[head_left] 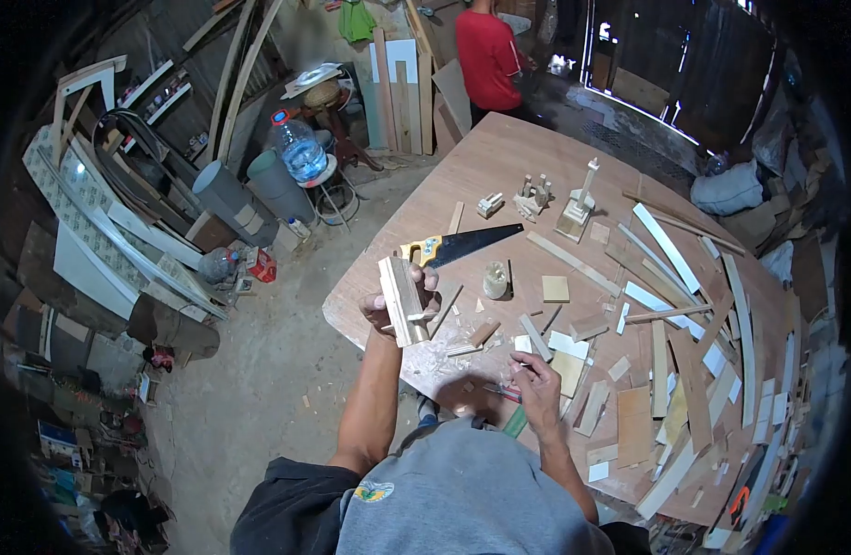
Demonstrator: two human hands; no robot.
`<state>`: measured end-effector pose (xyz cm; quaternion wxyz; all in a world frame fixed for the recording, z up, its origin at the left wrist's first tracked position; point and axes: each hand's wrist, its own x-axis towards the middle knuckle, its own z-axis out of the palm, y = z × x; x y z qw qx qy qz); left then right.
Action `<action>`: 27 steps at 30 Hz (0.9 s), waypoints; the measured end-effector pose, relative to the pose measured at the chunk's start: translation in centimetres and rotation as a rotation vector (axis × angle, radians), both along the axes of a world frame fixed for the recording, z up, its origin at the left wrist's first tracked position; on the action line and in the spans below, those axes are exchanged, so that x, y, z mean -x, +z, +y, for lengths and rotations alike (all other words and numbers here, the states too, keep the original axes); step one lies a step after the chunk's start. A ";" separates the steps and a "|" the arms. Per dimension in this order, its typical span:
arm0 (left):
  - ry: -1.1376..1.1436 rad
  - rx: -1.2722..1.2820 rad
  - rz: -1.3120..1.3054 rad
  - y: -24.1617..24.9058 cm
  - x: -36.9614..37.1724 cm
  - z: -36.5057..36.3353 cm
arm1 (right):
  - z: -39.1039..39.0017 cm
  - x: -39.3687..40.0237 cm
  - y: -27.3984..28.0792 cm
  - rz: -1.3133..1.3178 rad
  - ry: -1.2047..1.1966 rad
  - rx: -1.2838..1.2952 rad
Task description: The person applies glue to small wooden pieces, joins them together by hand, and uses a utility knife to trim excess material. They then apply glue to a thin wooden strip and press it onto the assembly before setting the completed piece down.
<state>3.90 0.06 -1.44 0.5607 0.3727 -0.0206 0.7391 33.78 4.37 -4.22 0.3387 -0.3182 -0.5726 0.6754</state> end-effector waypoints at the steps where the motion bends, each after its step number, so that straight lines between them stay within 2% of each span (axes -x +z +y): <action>1: 0.001 -0.012 -0.027 -0.2 0.4 0.2 | -0.1 0.7 -0.1 0.001 -0.011 -0.003; 5: -0.090 0.016 -0.133 -0.4 3.1 0.4 | -0.9 3.6 0.6 -0.069 -0.047 0.036; 8: -0.104 0.066 -0.095 -0.7 6.0 0.6 | -1.4 5.4 -0.7 -0.075 -0.070 0.017; 12: 0.029 0.314 -0.058 -2.2 10.1 0.5 | -2.2 7.1 -1.6 -0.141 -0.122 0.023; 14: -0.086 0.265 -0.111 -3.2 12.4 0.7 | -2.6 7.6 -2.0 -0.177 -0.148 0.032; 16: -0.027 0.407 -0.002 -3.6 13.9 0.8 | -3.1 7.9 -2.8 -0.218 -0.195 0.027; 18: -0.057 0.408 0.019 -4.2 15.2 1.3 | -3.7 8.2 -3.6 -0.258 -0.243 0.018; 19: -0.066 0.510 0.075 -4.7 16.1 1.4 | -3.9 8.3 -3.9 -0.295 -0.272 0.007; 20: -0.075 0.612 0.132 -5.5 17.1 1.5 | -4.2 8.5 -4.2 -0.302 -0.290 0.012; 22: -0.147 0.605 0.154 -8.5 19.5 2.4 | -4.8 8.9 -4.5 -0.314 -0.357 -0.014; 23: -0.135 0.665 0.258 -10.1 20.6 2.8 | -5.0 9.1 -4.6 -0.321 -0.372 -0.009; 25: -0.067 0.789 0.459 -10.0 20.7 3.3 | -5.5 9.3 -4.6 -0.340 -0.388 -0.018; 26: -0.082 0.789 0.457 -10.1 20.3 3.5 | -5.7 9.3 -4.7 -0.348 -0.400 -0.014; 27: 0.037 0.868 0.641 -10.1 19.8 3.8 | -5.9 9.3 -4.8 -0.374 -0.385 -0.049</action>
